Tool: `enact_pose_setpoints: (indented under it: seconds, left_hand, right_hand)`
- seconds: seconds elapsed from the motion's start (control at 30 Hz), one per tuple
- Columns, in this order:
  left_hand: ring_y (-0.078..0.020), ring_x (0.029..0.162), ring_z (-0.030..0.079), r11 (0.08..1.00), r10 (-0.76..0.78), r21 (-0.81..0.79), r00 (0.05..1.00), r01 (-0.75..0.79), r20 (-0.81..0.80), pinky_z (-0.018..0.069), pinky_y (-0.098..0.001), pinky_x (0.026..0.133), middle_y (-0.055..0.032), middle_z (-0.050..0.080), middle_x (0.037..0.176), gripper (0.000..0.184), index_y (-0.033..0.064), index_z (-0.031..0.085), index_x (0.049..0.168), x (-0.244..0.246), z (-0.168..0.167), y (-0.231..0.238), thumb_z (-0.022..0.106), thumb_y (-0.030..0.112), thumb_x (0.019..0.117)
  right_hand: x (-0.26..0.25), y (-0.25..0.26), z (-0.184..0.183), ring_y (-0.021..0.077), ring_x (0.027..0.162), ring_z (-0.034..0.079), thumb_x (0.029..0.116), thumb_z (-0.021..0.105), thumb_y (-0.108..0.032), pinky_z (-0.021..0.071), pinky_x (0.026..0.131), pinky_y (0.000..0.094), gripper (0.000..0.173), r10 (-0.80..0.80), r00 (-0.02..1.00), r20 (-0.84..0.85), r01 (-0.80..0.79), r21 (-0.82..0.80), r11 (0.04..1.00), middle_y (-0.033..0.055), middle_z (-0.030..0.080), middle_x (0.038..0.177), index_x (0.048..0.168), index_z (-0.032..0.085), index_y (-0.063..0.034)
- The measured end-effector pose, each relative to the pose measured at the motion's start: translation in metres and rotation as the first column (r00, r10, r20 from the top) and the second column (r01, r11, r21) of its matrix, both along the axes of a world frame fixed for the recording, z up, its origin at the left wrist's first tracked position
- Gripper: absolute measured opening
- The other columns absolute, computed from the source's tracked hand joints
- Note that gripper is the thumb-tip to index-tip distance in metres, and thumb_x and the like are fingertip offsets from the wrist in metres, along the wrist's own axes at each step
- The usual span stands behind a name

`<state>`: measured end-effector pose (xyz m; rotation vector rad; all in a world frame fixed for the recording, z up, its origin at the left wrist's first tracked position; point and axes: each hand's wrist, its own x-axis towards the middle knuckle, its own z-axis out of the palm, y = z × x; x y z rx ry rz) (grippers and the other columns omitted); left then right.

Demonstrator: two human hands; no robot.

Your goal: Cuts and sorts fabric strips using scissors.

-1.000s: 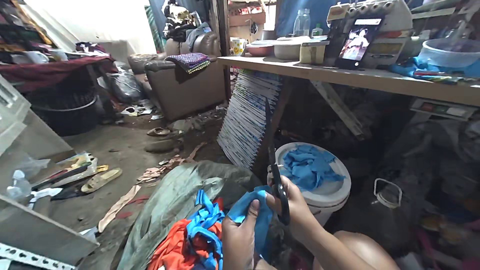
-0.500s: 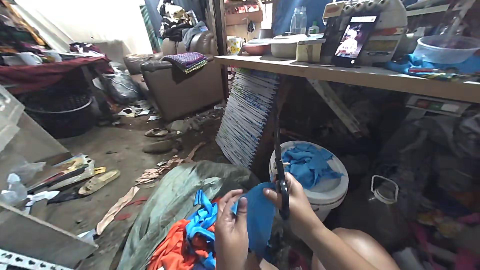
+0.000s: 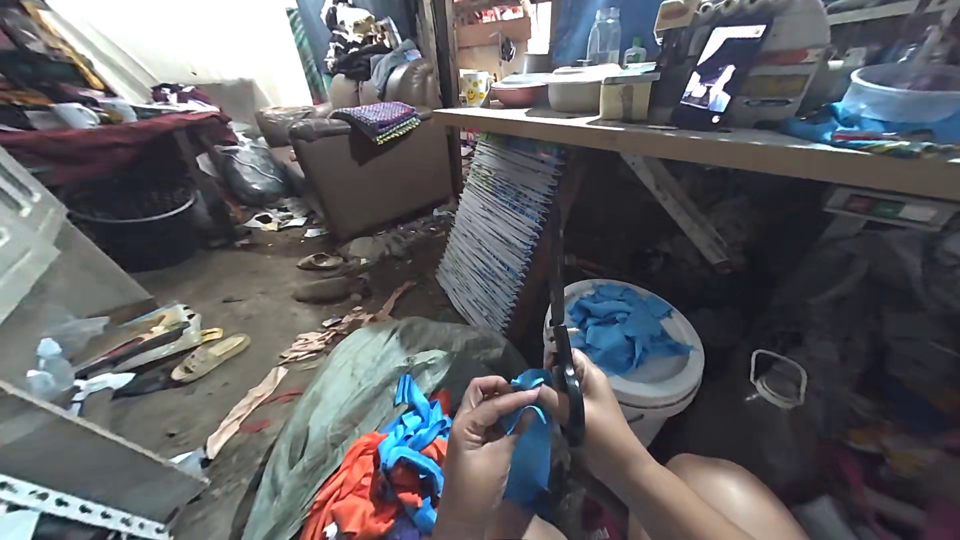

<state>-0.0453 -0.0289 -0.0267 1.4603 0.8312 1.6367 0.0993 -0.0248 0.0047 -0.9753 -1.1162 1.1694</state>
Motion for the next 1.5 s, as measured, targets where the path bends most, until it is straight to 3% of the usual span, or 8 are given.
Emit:
enact_pose_setpoints:
  seconds: [0.17,0.33,0.47,0.63,0.9,1.1,1.3,1.5]
  left_hand:
    - [-0.0046,0.098,0.067,0.968,0.010,-0.251,0.997,0.010,0.077,0.0573,-0.0190,0.079,-0.0118,0.058,0.136,0.066,-0.0101,0.047,0.141,0.004,0.010,0.001,0.073,-0.007,0.0805]
    - [-0.0080,0.089,0.070,0.920,0.013,-0.389,0.989,0.045,0.146,0.0589,-0.0221,0.081,-0.0055,0.072,0.099,0.030,-0.0055,0.067,0.112,0.003,0.013,-0.002,0.068,-0.012,0.0822]
    - [-0.0040,0.084,0.069,0.961,0.043,-0.277,0.996,-0.019,0.080,0.0593,-0.0201,0.077,-0.0010,0.071,0.096,0.045,-0.0067,0.062,0.119,0.003,0.009,-0.005,0.076,-0.009,0.0768]
    - [-0.0036,0.085,0.071,0.981,0.073,-0.188,0.994,-0.055,0.087,0.0599,-0.0200,0.078,0.0003,0.075,0.094,0.028,-0.0039,0.071,0.105,0.003,0.008,-0.008,0.073,-0.012,0.0788]
    - [0.0066,0.074,0.063,0.958,0.287,0.104,0.909,-0.268,-0.301,0.0530,-0.0099,0.070,-0.0014,0.073,0.089,0.013,-0.0024,0.072,0.096,-0.011,-0.002,-0.002,0.074,0.008,0.0877]
    - [-0.0134,0.087,0.067,0.936,0.353,0.204,0.774,-0.288,-0.526,0.0538,-0.0247,0.082,-0.0090,0.070,0.089,0.027,-0.0004,0.071,0.093,-0.013,0.003,-0.007,0.067,0.026,0.0926]
    - [0.0080,0.081,0.064,0.968,0.222,0.191,0.903,-0.160,-0.367,0.0533,-0.0090,0.075,0.0014,0.070,0.087,0.024,-0.0006,0.066,0.094,-0.014,0.010,-0.012,0.074,0.022,0.0909]
    - [0.0014,0.089,0.068,0.997,-0.081,0.006,0.994,0.082,-0.076,0.0589,-0.0190,0.082,0.0099,0.072,0.097,0.020,0.0083,0.067,0.102,-0.005,0.018,-0.016,0.073,-0.002,0.0862]
  right_hand:
    - [0.000,0.000,-0.005,-0.0011,0.063,0.055,0.0803,0.076,-0.009,0.0479,0.059,0.0153,0.030,0.032,0.999,-0.035,-0.032,0.006,0.999,-0.0058,0.056,0.076,0.102,0.056,-0.0030]
    - [0.001,-0.001,-0.006,0.0006,0.064,0.056,0.0808,0.077,-0.009,0.0491,0.059,0.0164,0.030,0.040,0.998,-0.046,-0.040,-0.005,0.999,-0.0044,0.057,0.076,0.102,0.056,-0.0030]
    - [0.002,-0.001,-0.002,0.0031,0.063,0.057,0.0835,0.075,-0.007,0.0498,0.059,0.0180,0.027,0.015,0.999,-0.050,-0.019,-0.091,0.996,-0.0018,0.058,0.076,0.101,0.055,-0.0020]
    - [0.002,-0.001,-0.004,0.0034,0.056,0.054,0.0846,0.074,-0.009,0.0472,0.051,0.0178,0.027,0.007,0.996,-0.093,-0.019,-0.133,0.991,-0.0016,0.057,0.073,0.102,0.055,-0.0028]
    - [0.005,-0.003,-0.003,0.0023,0.058,0.055,0.0825,0.077,-0.011,0.0477,0.053,0.0171,0.031,0.014,0.996,-0.092,-0.025,-0.112,0.993,-0.0026,0.057,0.074,0.102,0.054,-0.0035]
    - [0.005,-0.002,-0.008,0.0033,0.063,0.057,0.0824,0.077,-0.012,0.0501,0.057,0.0186,0.032,0.035,0.992,-0.118,-0.047,-0.100,0.994,-0.0023,0.058,0.078,0.103,0.054,-0.0036]
    - [0.009,0.003,-0.004,0.0030,0.060,0.056,0.0851,0.073,-0.008,0.0493,0.055,0.0179,0.026,0.006,0.993,-0.118,-0.019,-0.112,0.994,-0.0024,0.057,0.074,0.103,0.054,-0.0029]
    - [0.008,0.003,-0.005,0.0024,0.063,0.057,0.0843,0.075,-0.011,0.0502,0.058,0.0180,0.029,0.070,0.989,-0.129,-0.082,-0.089,0.993,-0.0031,0.058,0.077,0.103,0.054,-0.0035]
